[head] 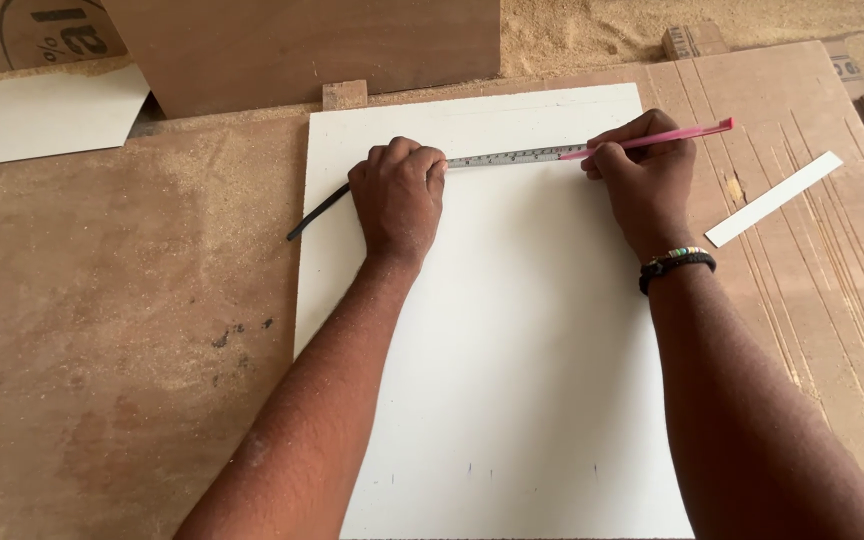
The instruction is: The person sits on the floor of a workshop and measures a white board with a tape measure, holding the tape against the board and marking points with a pencil. They reposition the tape along the board edge repeatedly to mark additional measurement points.
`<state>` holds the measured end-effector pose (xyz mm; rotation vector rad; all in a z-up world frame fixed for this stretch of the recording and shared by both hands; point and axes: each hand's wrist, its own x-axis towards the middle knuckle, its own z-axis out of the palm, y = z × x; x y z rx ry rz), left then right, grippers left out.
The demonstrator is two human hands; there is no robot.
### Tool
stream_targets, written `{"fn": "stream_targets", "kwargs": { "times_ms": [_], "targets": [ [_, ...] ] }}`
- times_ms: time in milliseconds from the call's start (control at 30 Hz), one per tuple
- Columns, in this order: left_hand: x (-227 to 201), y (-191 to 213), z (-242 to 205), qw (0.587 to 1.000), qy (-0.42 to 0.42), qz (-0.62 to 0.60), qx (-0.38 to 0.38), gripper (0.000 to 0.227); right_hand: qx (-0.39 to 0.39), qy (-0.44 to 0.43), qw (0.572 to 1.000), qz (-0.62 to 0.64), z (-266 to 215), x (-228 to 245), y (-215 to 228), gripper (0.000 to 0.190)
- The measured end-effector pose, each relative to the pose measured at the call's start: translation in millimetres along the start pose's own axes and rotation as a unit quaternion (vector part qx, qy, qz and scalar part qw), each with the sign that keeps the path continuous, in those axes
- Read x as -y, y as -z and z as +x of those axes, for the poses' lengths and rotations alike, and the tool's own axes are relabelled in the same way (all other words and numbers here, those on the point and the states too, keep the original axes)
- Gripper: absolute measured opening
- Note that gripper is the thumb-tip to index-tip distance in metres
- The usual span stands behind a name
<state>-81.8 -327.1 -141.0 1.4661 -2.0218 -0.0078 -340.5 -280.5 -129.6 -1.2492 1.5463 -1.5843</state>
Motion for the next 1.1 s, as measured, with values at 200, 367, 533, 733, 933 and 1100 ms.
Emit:
{"fn": "stream_targets", "kwargs": {
  "times_ms": [200,367,533,733,933,1100],
  "targets": [
    [2,-3,0,1.0,-0.001,0.007,-0.009,0.006,0.007,-0.004,1.0,-0.011,0,4,-1,0.008],
    [2,-5,0,1.0,-0.001,0.011,-0.006,0.006,0.014,-0.001,1.0,-0.011,2,-1,0,0.008],
    [4,-5,0,1.0,-0.002,0.006,-0.008,0.006,0.026,0.001,1.0,-0.014,2,-1,-1,0.008],
    [2,-3,0,1.0,-0.003,0.009,-0.007,0.007,0.037,0.007,0.999,-0.002,3,-4,1,0.008],
    [4,-7,1,1.0,0.002,0.017,0.0,0.008,0.038,0.01,0.999,-0.012,3,-4,1,0.008],
    [5,-7,1,1.0,-0.004,0.017,-0.001,0.007,-0.014,-0.015,0.997,0.079,7,-12,11,0.009]
  ]
}}
